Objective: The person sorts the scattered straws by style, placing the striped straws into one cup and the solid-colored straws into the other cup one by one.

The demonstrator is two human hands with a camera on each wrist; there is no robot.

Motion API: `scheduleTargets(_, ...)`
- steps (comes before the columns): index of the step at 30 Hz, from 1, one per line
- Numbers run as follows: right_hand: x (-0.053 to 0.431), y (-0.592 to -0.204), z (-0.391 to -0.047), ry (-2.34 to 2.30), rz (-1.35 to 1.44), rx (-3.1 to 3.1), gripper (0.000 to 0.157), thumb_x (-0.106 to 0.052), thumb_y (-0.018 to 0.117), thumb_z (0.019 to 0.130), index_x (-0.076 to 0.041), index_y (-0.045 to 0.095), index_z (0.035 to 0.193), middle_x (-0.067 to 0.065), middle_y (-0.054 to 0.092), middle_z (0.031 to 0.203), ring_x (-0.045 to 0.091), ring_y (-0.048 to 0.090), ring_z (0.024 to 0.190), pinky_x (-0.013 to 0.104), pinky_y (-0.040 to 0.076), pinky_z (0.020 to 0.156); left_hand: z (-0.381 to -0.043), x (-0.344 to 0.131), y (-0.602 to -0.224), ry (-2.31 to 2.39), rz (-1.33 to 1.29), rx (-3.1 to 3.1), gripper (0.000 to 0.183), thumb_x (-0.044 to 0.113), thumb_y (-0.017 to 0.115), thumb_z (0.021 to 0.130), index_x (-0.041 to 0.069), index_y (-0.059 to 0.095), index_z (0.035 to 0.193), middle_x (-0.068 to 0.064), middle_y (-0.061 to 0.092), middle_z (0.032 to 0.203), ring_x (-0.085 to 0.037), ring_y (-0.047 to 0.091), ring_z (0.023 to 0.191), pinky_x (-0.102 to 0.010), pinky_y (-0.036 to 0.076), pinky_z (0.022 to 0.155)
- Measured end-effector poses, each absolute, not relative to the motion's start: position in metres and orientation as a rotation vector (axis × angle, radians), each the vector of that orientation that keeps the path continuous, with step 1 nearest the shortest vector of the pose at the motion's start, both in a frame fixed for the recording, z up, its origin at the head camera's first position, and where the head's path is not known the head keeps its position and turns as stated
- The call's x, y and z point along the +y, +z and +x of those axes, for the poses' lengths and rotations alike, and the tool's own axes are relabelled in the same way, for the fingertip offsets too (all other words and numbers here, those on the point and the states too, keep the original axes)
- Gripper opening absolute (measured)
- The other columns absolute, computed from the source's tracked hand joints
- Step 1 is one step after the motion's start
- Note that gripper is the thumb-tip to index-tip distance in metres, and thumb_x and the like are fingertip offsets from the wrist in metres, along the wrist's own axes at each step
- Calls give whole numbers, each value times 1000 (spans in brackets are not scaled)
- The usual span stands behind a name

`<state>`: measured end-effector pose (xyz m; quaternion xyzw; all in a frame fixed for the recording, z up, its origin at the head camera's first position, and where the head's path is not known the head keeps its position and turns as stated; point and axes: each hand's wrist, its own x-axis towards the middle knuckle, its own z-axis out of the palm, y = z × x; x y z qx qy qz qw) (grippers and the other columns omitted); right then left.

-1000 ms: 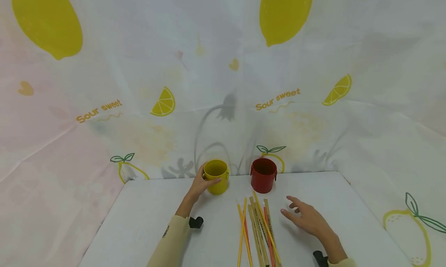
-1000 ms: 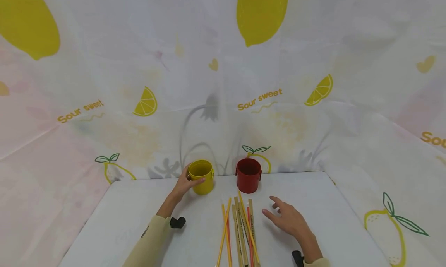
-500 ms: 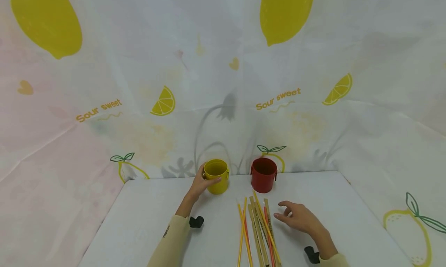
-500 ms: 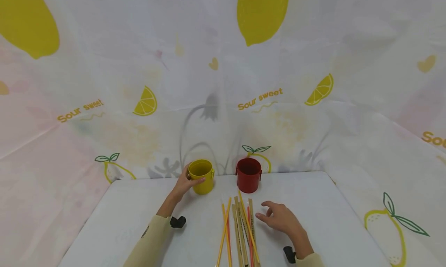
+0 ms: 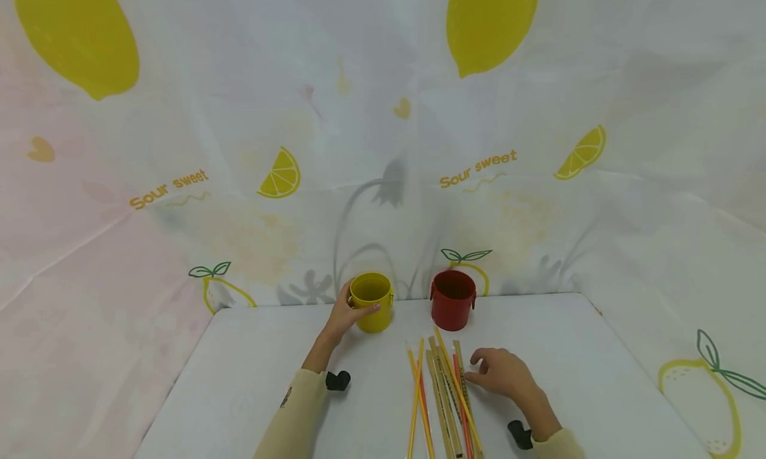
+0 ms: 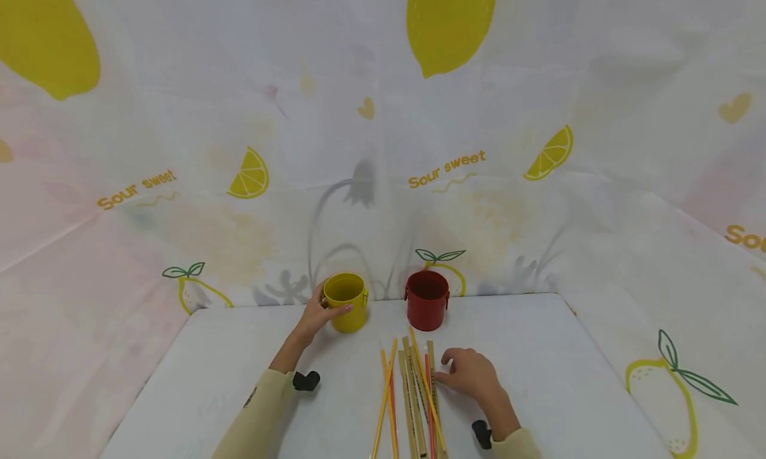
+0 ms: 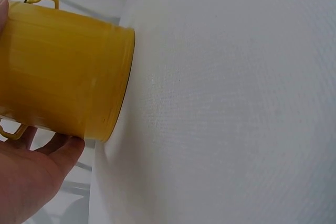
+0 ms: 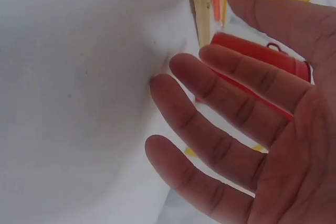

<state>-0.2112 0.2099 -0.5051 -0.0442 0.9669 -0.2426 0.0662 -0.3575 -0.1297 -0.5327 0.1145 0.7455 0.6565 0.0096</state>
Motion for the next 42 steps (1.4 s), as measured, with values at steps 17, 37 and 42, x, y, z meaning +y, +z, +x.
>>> scheduleTargets(17, 194, -508, -211, -577, -71, 2940, 30, -36, 82, 79, -11, 68, 88, -2, 53, 66, 16, 47, 61, 30, 43, 55, -354, -130, -533, 2053, 343, 2330, 90, 29, 86, 77, 16, 35, 150, -8, 46, 143, -33, 42, 132, -55, 29, 111)
scheduleTargets(37, 184, -517, -206, -679, -10, 2989, 12, -14, 74, 81, -7, 65, 81, 0, 53, 67, 16, 47, 58, 30, 39, 50, -356, -130, -533, 2065, 360, 2319, 89, 25, 86, 78, 19, 35, 151, -9, 47, 143, -33, 42, 132, -55, 29, 111)
scheduleTargets(42, 182, -515, -205, -701, -1, 2975, 8, -8, 72, 78, -7, 64, 78, 0, 52, 65, 16, 48, 57, 29, 39, 48, -356, -129, -532, 2067, 359, 2316, 91, 26, 87, 77, 19, 34, 151, -8, 47, 142, -33, 42, 132, -55, 29, 111)
